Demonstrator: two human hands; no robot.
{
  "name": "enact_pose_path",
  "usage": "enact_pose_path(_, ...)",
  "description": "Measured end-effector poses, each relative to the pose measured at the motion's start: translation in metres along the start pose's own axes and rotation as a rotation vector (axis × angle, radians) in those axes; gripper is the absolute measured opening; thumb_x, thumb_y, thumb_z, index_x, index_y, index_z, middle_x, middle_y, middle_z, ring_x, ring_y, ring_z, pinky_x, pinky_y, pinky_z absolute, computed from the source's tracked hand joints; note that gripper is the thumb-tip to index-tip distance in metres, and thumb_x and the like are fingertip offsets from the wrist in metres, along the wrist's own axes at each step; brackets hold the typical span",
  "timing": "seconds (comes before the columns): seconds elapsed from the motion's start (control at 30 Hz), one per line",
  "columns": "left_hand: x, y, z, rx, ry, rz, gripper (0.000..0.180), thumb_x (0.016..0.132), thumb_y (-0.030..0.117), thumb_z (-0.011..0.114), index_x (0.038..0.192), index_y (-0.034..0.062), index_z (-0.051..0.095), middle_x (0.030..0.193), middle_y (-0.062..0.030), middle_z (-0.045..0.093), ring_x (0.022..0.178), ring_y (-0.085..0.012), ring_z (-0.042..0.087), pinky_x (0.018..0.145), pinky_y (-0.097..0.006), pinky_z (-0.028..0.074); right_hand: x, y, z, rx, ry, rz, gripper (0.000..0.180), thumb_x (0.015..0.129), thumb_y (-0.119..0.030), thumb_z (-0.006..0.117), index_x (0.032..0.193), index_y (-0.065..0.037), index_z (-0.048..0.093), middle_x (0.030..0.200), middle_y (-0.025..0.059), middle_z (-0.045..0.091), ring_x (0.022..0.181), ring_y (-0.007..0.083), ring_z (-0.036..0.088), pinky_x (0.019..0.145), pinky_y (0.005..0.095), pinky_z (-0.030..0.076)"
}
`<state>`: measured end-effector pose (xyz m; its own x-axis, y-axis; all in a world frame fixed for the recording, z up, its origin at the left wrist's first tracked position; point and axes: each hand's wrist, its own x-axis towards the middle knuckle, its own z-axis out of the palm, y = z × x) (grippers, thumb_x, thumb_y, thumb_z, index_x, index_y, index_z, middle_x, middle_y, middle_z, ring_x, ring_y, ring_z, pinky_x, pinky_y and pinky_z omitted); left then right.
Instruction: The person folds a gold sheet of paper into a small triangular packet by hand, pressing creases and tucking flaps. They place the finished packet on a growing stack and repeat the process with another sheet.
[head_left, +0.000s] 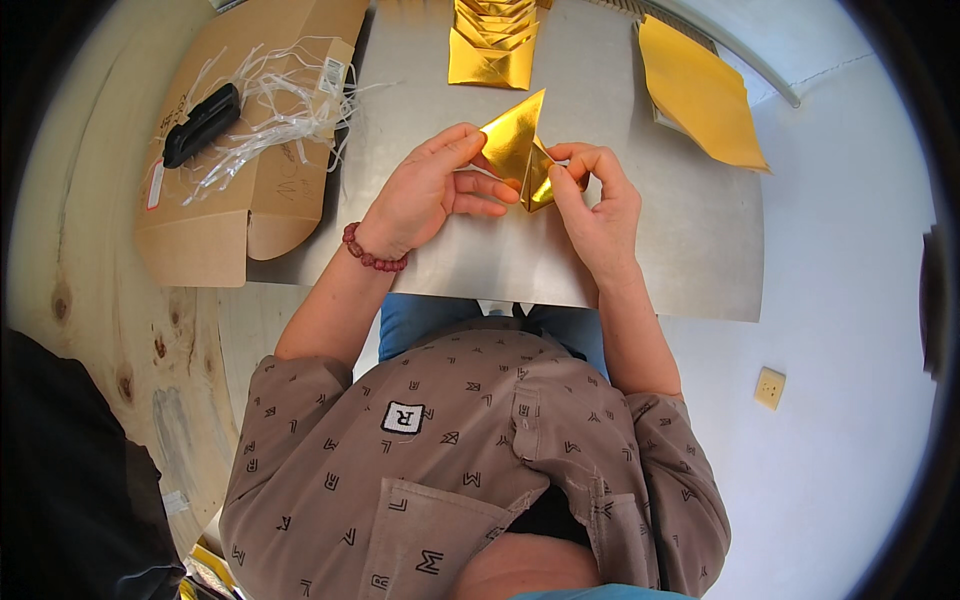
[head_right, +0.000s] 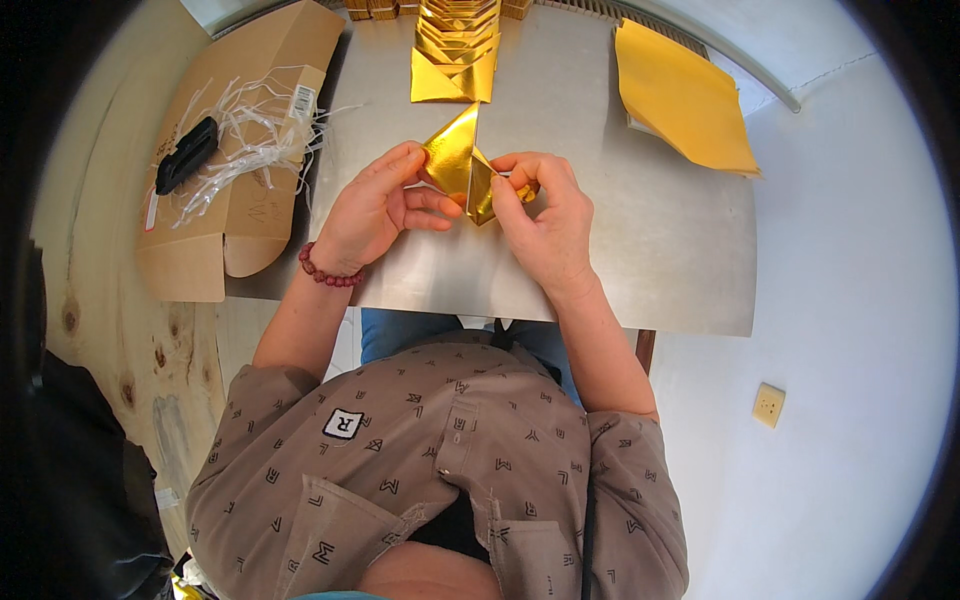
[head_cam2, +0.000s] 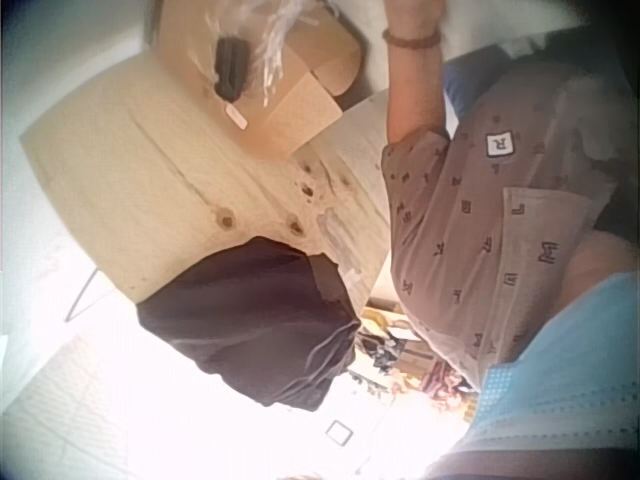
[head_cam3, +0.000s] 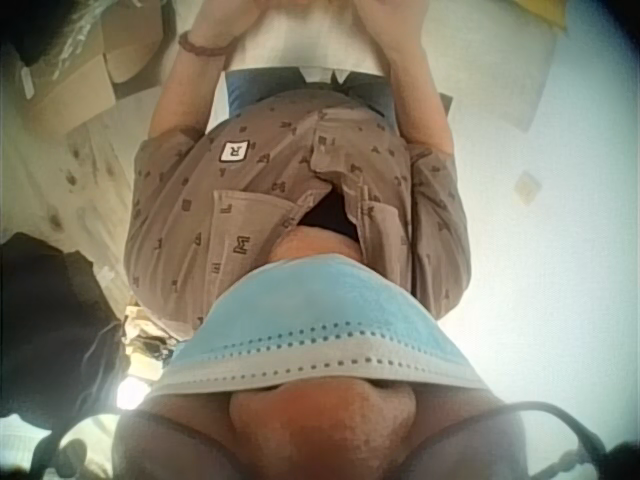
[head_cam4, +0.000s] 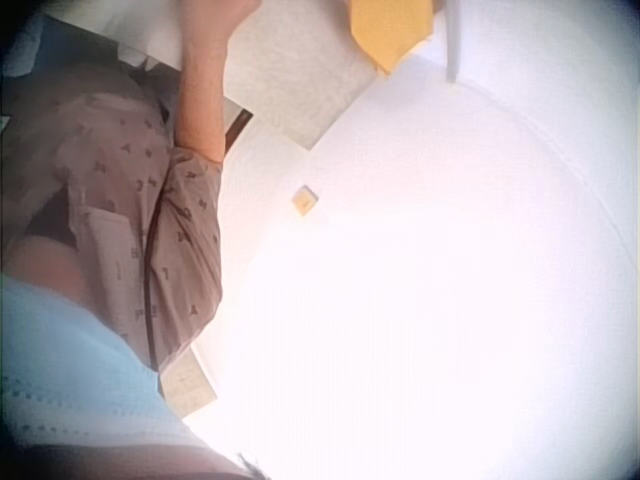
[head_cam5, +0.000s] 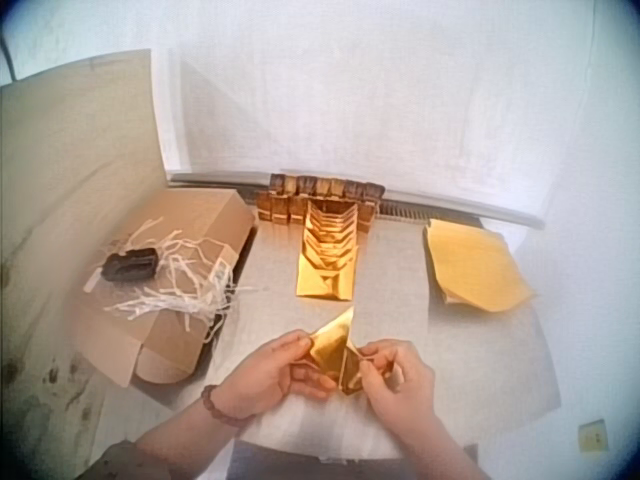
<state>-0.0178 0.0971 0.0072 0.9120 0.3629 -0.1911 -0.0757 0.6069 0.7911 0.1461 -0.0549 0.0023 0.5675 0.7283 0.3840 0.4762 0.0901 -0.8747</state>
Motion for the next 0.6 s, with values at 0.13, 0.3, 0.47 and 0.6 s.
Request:
enact_pose_path(0.13,0.000,0.000,0.000,0.000,-0.003,0.010,0.031,0.113,0.030,0.042,0.125,0.0051,0.056,0.117,-0.0128,0.070,0.098,-0.0241,0.075,0.081,-0.035,0.064,0.000,0.000,0.001,0.012,0.014,0.018,0.010,0.089,-0.002,0.071,0.089,-0.003,0.060,0.102,0.0089,0.075,0.093,0.0200,0.066,0.082,0.0320,0.053)
enact_pose_path(0.3,0.000,-0.001,0.000,0.005,-0.003,0.015,0.031,0.113,0.030,0.043,0.125,0.0051,0.056,0.118,-0.0123,0.069,0.099,-0.0238,0.075,0.081,-0.035,0.064,0.000,0.001,0.000,0.016,0.006,0.009,0.011,0.091,-0.001,0.070,0.089,-0.003,0.059,0.104,0.0081,0.073,0.088,0.0155,0.061,0.079,0.0297,0.051)
enact_pose_path(0.47,0.000,-0.001,0.002,0.065,0.025,-0.003,0.031,0.113,0.031,0.044,0.125,0.0051,0.056,0.117,-0.0110,0.069,0.098,-0.0223,0.074,0.080,-0.035,0.064,-0.001,-0.002,0.001,0.049,-0.015,0.035,0.012,0.089,-0.003,0.073,0.094,-0.004,0.062,0.107,0.0094,0.073,0.097,0.0192,0.067,0.086,0.0325,0.055)
enact_pose_path(0.6,0.000,-0.002,0.005,0.115,0.017,0.006,0.030,0.112,0.031,0.045,0.122,0.0054,0.058,0.111,-0.0088,0.070,0.093,-0.0200,0.074,0.077,-0.033,0.063,-0.001,-0.010,0.000,0.103,-0.077,0.094,0.021,0.090,-0.006,0.075,0.108,-0.003,0.065,0.112,0.0094,0.071,0.100,0.0160,0.067,0.091,0.0318,0.055)
